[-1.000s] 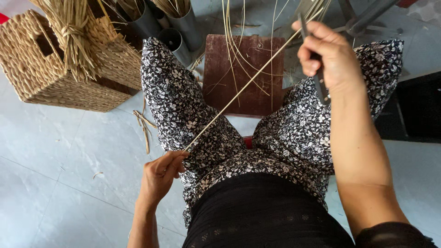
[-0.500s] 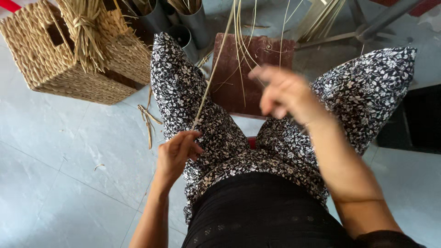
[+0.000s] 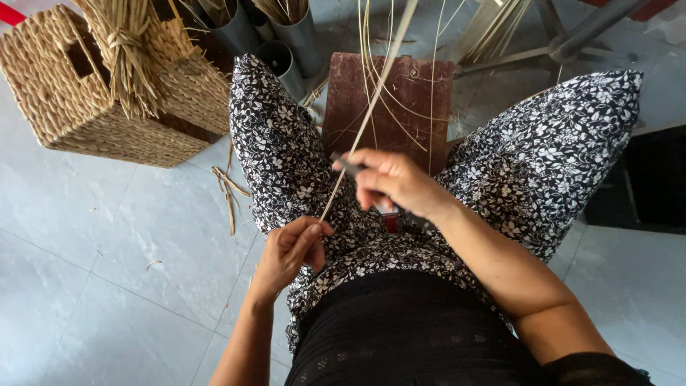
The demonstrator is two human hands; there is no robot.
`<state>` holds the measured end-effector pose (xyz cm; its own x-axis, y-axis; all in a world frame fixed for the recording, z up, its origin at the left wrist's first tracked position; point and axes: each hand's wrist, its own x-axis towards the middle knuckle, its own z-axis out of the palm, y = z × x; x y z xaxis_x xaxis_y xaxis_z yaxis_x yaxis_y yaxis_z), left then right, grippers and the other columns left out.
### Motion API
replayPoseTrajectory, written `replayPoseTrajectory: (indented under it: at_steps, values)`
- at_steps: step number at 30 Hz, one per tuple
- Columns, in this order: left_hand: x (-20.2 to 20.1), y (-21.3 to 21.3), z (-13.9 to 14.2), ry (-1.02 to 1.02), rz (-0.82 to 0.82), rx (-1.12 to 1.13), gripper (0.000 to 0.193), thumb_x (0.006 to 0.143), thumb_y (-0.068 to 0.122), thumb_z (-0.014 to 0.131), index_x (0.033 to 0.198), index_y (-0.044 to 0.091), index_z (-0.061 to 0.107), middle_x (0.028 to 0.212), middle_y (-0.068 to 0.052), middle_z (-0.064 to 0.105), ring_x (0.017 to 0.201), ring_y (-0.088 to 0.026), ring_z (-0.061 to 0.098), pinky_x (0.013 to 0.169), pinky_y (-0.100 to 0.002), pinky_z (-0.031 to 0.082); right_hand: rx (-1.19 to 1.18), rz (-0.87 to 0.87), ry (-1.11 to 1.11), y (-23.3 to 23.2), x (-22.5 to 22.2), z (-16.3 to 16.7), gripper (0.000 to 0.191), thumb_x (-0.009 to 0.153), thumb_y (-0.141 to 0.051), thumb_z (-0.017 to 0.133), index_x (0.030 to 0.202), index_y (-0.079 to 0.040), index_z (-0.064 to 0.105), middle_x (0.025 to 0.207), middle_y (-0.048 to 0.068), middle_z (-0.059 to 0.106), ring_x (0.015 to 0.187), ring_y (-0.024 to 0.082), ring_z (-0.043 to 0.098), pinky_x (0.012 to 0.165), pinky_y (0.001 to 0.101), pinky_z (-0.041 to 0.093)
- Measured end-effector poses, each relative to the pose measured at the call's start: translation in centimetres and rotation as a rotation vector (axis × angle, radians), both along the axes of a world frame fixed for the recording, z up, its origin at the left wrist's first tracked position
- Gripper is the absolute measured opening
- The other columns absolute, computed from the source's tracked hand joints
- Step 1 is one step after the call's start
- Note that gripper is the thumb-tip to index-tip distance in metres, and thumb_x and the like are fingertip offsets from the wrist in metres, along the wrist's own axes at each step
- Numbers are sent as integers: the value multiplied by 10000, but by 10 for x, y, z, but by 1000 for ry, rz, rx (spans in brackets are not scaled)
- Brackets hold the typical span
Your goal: The person sits on the floor and splits thin bamboo strips with a small knife, drawing each strip against the blade to shave and separate it into narrower strands. They set finished strands aside and take new strips from the bundle beside them, repeating the splitting across the episode.
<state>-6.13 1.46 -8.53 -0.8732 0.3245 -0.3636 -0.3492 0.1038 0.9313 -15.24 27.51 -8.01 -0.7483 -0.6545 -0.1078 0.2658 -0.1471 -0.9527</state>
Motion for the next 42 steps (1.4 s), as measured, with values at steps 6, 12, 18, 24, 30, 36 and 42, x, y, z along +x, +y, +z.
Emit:
replayPoseTrajectory:
  at_steps: [6,12,18,24,30,36,42]
  values:
    - [12,-20,2,16,-49,-32,305,1053,230,517,1002,14,726,560,-31,647,493,-88,614,471,-248,501,82,-220,4,34,-26,15,314,1055,-113,527,1348,-59,623,704,59,659,476,47,493,411,172,412]
    - [16,-31,6,35,-90,-83,306,1045,238,511,1003,37,738,540,-29,642,471,-80,617,451,-242,491,38,-283,-35,56,-35,29,343,1045,-106,551,1379,-41,598,723,67,657,524,59,501,451,194,410]
    - [17,-36,4,82,-66,-114,295,1046,228,522,986,36,738,527,-22,633,470,-78,603,451,-245,477,64,-306,-26,59,-31,36,368,1041,-112,554,1395,-21,597,707,70,638,509,59,470,444,201,389]
    - [12,-34,10,132,-92,-161,271,1051,207,545,1086,15,732,631,-33,678,562,-75,635,529,-247,528,8,-275,4,57,-18,50,355,1063,-117,537,1404,-28,581,706,64,631,514,56,470,449,199,396]
    - [-8,5,39,150,-66,-146,323,996,198,622,1265,28,680,776,-24,746,624,-61,663,575,-237,562,8,-163,91,36,8,52,343,1075,-135,510,1400,-45,573,707,65,662,492,55,506,420,192,430]
    - [-25,58,69,296,33,6,279,1040,154,616,1273,14,682,770,-14,712,620,-34,617,557,-206,528,-10,-87,124,17,35,55,346,1103,-121,487,1436,-59,553,745,70,688,551,63,577,454,187,466]
    - [-27,71,80,398,90,-63,210,1046,114,621,1207,15,711,698,6,692,553,-26,604,489,-195,502,-36,-138,104,20,46,57,426,1105,-106,505,1530,-90,479,773,63,695,589,53,578,493,183,463]
